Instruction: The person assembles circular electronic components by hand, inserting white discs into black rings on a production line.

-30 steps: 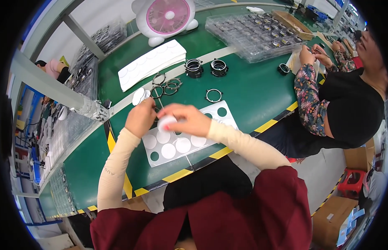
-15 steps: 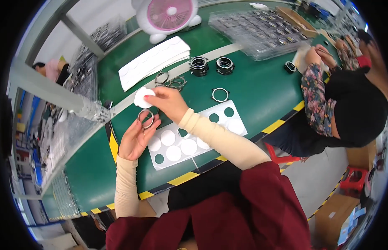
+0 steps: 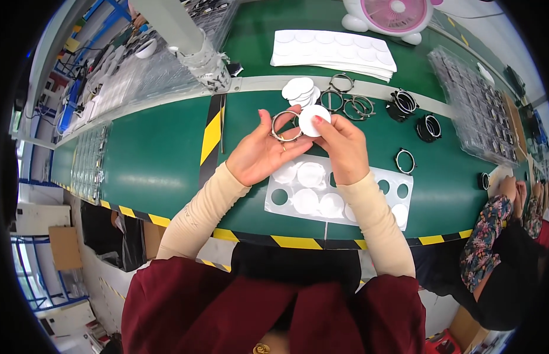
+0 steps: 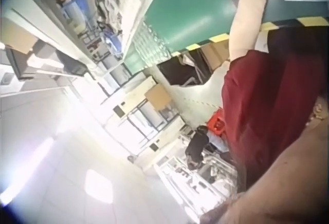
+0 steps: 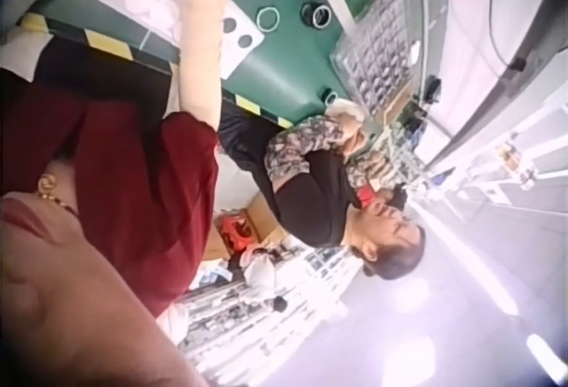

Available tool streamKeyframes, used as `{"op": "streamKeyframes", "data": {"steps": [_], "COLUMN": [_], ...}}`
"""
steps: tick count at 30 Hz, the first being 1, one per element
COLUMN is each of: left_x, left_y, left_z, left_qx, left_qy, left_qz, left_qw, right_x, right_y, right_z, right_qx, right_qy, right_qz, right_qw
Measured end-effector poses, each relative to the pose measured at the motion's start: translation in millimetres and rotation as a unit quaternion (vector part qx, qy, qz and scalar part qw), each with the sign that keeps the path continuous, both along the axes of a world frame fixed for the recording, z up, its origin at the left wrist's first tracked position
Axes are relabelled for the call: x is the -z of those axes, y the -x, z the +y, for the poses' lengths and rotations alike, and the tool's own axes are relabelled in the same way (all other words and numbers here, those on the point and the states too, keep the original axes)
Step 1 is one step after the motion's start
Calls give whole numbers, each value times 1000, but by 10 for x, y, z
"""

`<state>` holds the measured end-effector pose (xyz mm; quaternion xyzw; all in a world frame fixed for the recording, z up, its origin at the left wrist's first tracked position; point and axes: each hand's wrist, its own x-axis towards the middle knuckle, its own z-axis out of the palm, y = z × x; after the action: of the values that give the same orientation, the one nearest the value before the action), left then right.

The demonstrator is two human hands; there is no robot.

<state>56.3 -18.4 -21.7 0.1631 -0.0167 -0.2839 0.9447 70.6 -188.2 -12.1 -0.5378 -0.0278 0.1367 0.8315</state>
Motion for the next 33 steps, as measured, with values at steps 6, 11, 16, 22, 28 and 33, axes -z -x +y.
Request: {"op": "streamKeyframes", "data": {"steps": [6, 11, 16, 22, 28, 33], "left_x": [-30, 129, 124, 62, 106, -31], "left_y": [-78, -65, 14, 131, 26, -29], "left_z": [-14, 75, -61, -67, -75, -10], "left_qx": [-15, -3, 88, 73, 8, -41], "left_qy": [24, -15, -22, -40, -11, -68], "left_qz": [3, -69, -60, -54, 15, 33], "left_qw": [1000, 997, 994, 995, 1000, 996], "right_x": [23, 115, 116, 84, 121, -13], "right_y": [-70, -145, -87, -3, -3, -39], "right_z": [-44, -8, -110, -77, -93, 98], "right_qx": [23, 43, 52, 50, 20, -33], "right_qy": [-5, 6, 14, -3, 37, 79], "right_qz": [-17, -22, -17, -5, 3, 5], "right_qw": [1000, 999, 998, 999, 999, 996]}}
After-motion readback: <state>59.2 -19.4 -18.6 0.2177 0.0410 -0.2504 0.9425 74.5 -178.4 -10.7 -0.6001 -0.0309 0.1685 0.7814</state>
